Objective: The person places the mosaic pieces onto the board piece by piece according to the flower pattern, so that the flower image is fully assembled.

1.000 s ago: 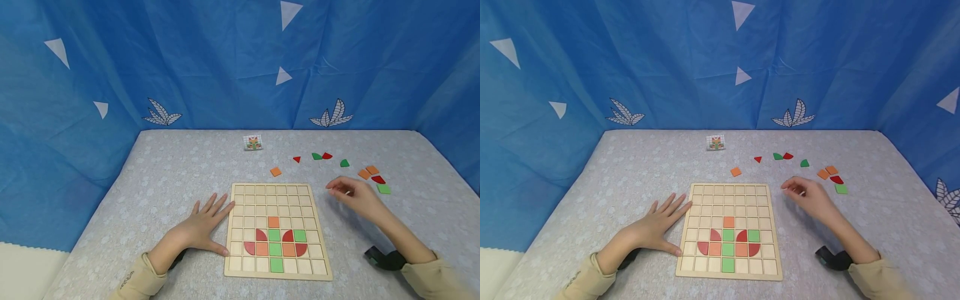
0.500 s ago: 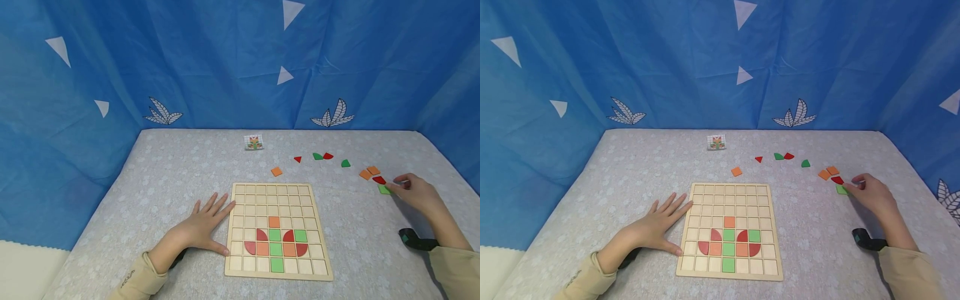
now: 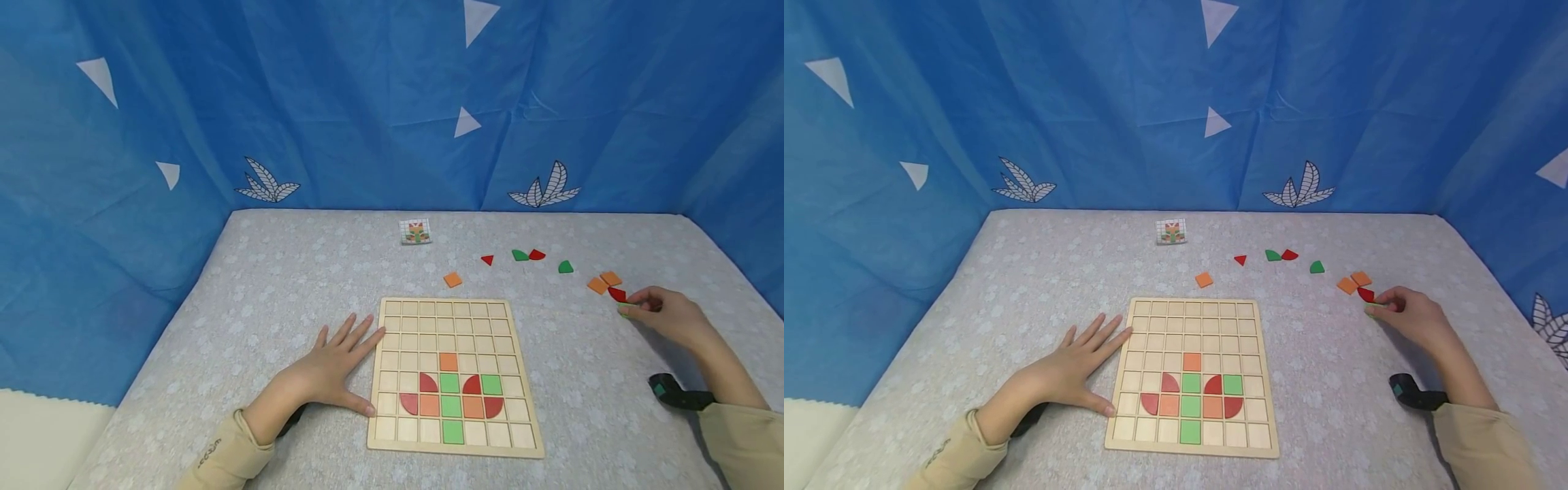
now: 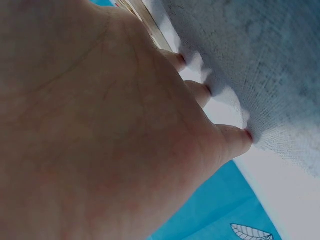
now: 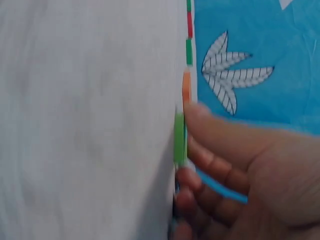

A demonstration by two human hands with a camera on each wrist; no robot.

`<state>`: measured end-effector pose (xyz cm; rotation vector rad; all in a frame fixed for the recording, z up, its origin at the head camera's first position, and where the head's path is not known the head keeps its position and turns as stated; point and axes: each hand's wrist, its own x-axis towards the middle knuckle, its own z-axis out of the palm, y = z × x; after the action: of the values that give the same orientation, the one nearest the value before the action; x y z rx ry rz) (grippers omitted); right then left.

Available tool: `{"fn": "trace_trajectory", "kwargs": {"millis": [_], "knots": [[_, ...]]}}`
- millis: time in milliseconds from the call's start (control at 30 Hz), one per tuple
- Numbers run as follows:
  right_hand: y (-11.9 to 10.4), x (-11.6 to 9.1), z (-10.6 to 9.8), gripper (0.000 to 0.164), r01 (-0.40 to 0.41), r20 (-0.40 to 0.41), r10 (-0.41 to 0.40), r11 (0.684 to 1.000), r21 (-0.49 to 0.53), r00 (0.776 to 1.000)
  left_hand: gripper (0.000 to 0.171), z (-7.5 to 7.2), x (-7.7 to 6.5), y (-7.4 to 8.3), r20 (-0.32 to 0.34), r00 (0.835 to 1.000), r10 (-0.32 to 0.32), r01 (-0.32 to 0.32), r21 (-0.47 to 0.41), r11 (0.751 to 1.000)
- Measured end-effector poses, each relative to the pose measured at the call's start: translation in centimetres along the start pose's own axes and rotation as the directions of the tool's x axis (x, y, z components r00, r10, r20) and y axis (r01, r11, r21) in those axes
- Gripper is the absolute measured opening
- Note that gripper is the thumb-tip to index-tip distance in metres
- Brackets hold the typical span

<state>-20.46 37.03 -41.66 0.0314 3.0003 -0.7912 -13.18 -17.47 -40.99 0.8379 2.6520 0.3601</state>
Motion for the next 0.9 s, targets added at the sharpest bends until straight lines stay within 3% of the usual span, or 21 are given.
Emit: {"fn": "trace_trajectory", "kwargs": {"millis": [333, 733, 900], "knots": [[0.3, 0.0, -0.4, 0.038, 0.060, 0.056, -0.061, 0.998, 0.025, 0.997, 0.118, 0.1, 0.0, -0.1, 0.005, 1.000, -0.015, 0.015, 0.009, 1.000], [-0.4, 0.0, -0.3, 0.033, 0.078, 0.000, -0.078, 0.995, 0.056, 0.997, 0.118, 0.2, 0.1, -0.1, -0.005, 1.000, -0.013, 0.013, 0.008, 1.000], [-1.6, -0.4, -0.1, 0.025, 0.146, -0.018, -0.145, 0.981, 0.126, 0.989, 0.118, 0.2, 0.1, -0.1, 0.002, 1.000, -0.017, 0.017, 0.026, 1.000]]}}
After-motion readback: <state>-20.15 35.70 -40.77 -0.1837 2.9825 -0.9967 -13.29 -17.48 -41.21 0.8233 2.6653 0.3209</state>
